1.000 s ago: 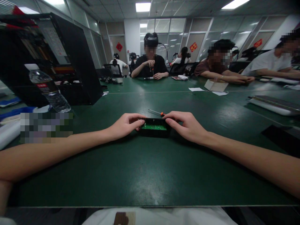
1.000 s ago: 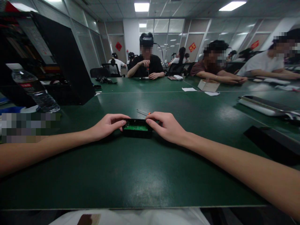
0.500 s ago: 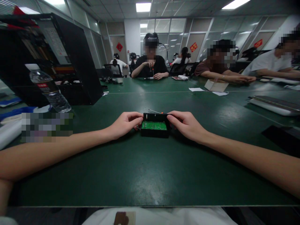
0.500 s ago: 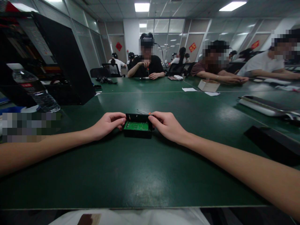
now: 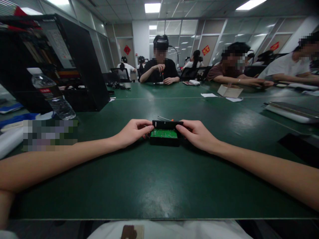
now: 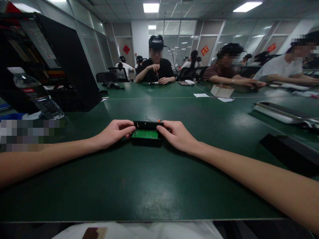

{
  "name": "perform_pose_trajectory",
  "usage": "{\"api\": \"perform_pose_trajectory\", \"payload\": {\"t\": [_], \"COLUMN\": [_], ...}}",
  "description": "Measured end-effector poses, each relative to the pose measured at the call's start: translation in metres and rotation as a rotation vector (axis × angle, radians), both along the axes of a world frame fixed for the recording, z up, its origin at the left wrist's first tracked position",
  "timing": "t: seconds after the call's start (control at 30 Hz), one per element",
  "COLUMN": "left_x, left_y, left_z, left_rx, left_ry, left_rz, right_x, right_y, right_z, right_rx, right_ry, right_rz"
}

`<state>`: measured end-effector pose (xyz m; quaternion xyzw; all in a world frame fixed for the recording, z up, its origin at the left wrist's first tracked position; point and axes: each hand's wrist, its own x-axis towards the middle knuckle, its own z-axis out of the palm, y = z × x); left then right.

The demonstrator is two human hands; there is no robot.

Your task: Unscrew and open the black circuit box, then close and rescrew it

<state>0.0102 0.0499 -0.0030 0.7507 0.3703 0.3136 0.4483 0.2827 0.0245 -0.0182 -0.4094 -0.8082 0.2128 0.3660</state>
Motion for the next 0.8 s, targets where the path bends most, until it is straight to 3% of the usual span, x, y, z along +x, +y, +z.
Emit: {"api": "perform_pose_trajectory", "payload": {"t": [0.8], "left_x": [-0.0016], "left_y": [0.0052], "left_z": [-0.0060], "left_rx": [-0.002], "left_ry": [-0.001], "left_rz": [0.032], "right_x": [0.0016], "right_y": [0.0076], "right_z": [-0.0020], "right_rx": [-0.231], "right_ry": [0.095], "right_rz": [0.005]}}
